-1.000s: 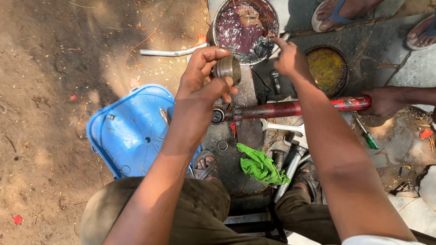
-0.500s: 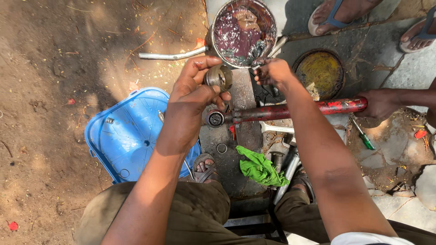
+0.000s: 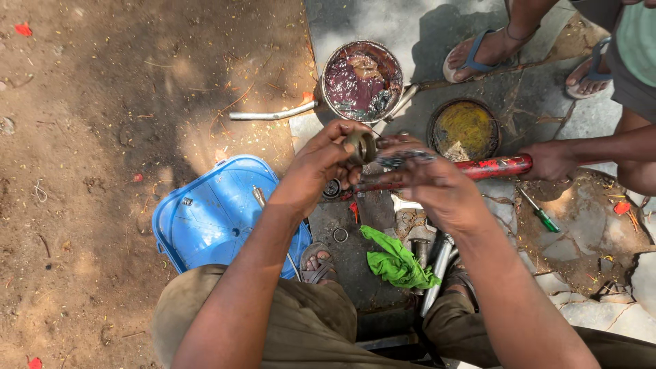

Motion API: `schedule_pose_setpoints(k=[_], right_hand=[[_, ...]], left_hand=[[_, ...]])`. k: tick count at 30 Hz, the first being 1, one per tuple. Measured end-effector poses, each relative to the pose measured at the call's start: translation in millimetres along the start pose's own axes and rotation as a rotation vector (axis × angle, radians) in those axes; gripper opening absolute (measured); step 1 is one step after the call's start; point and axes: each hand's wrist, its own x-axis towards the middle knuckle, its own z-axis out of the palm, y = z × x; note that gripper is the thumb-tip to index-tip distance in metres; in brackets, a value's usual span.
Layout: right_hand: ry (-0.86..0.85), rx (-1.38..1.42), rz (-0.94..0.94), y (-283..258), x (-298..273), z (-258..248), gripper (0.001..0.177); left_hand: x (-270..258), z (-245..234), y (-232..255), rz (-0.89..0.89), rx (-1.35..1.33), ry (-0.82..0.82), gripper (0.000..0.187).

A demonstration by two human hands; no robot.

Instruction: The person disassembles and greases components of a red hydraulic or mechanical cylinder, using a cloth to wipe parts and applying grease from a container.

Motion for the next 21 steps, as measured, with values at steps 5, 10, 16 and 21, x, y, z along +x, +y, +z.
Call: schedule_pose_setpoints(k=[5, 10, 16, 21], right_hand=[[0.119, -0.294, 0.091, 8, 7, 31, 0.07], [0.177, -1.585, -0.302, 17, -9, 53, 0.075], [0.074, -1.586, -0.421, -8, -17, 30, 0.077], [0.116, -1.698, -0.399, 9, -12, 31, 0.081]], left_hand=[[4, 10, -7, 0.005, 0.024, -0.051, 0.034], [6, 2, -11, -0.02, -0.031, -0.035, 0.032], [7, -10, -12, -0.078, 0.036, 0.021, 0.031], [5, -4, -15, -0.046, 0.017, -0.017, 0.032]])
